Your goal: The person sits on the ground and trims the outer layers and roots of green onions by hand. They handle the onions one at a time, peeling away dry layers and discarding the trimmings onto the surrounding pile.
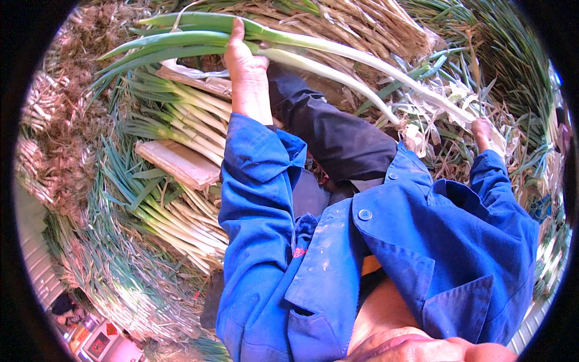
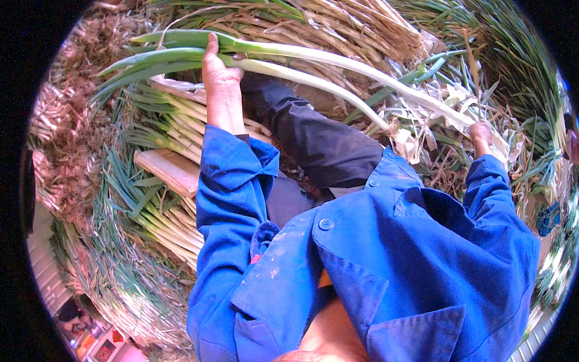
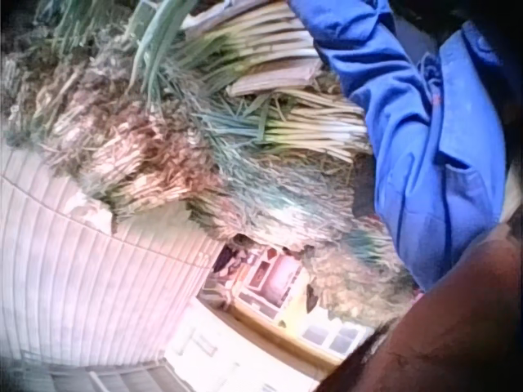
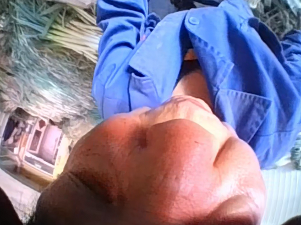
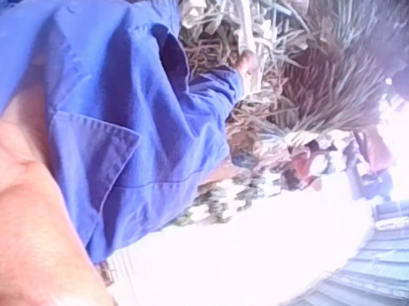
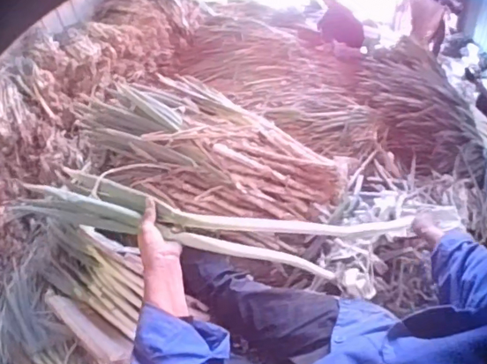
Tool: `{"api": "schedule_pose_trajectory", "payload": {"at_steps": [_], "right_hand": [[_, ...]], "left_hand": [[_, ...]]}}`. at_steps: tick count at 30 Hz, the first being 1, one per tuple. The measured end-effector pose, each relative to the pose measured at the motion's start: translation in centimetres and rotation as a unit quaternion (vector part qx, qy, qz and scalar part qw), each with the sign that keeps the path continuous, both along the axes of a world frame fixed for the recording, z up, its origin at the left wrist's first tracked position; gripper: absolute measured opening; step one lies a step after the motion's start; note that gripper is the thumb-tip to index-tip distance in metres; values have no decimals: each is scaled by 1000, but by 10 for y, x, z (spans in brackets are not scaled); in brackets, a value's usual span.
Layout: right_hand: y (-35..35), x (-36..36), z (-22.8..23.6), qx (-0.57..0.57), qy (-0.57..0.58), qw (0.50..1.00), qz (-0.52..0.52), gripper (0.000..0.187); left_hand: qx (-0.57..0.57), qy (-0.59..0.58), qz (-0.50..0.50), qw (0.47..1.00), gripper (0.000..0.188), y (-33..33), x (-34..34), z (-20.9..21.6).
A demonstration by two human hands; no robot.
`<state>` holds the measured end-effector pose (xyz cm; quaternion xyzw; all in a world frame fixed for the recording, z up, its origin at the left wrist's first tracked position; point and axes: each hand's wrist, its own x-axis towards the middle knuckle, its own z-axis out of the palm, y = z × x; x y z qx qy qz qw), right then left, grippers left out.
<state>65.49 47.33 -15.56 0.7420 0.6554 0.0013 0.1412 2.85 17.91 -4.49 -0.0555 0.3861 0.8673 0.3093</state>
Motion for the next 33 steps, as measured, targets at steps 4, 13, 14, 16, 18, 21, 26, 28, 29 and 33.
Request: {"api": "schedule_pose_trajectory", "payload": {"at_steps": [4, 13, 14, 16, 18, 21, 26, 28, 29, 33], "right_hand": [[22, 76, 8, 9, -43, 999, 0, 29], [40, 173, 52, 93, -102, 989, -56, 30], [33, 191, 56, 88, -105, 988, -64, 30], [20, 221, 68, 85, -112, 987, -74, 30], [11, 239, 80, 81, -119, 987, -72, 31], [-4, 259, 98, 84, -123, 987, -67, 32], [2, 104, 119, 157, -103, 970, 154, 34], [-21, 8, 106, 198, 5, 923, 331, 35], [-36, -41, 100, 178, 158, 871, 431, 44], [-54, -98, 23, -5, 6, 947, 321, 66]], "left_hand": [[21, -34, -30, 999, 32, -6, -4, -1], [-76, 2, 62, 995, 40, -30, -10, 10], [-111, 23, 85, 990, 42, -34, -1, 27], [-71, 5, 108, 992, 40, -56, -62, 8], [9, -38, 97, 995, 42, -74, -99, 0], [-61, 52, 125, 989, 45, -55, -84, 7], [-94, 63, 110, 987, 58, -82, -86, -8], [-117, 116, 113, 980, 58, -68, -66, -5], [-122, 118, 88, 982, 58, -68, -63, -8], [-169, 191, 36, 966, 61, -78, -49, -7]]}}
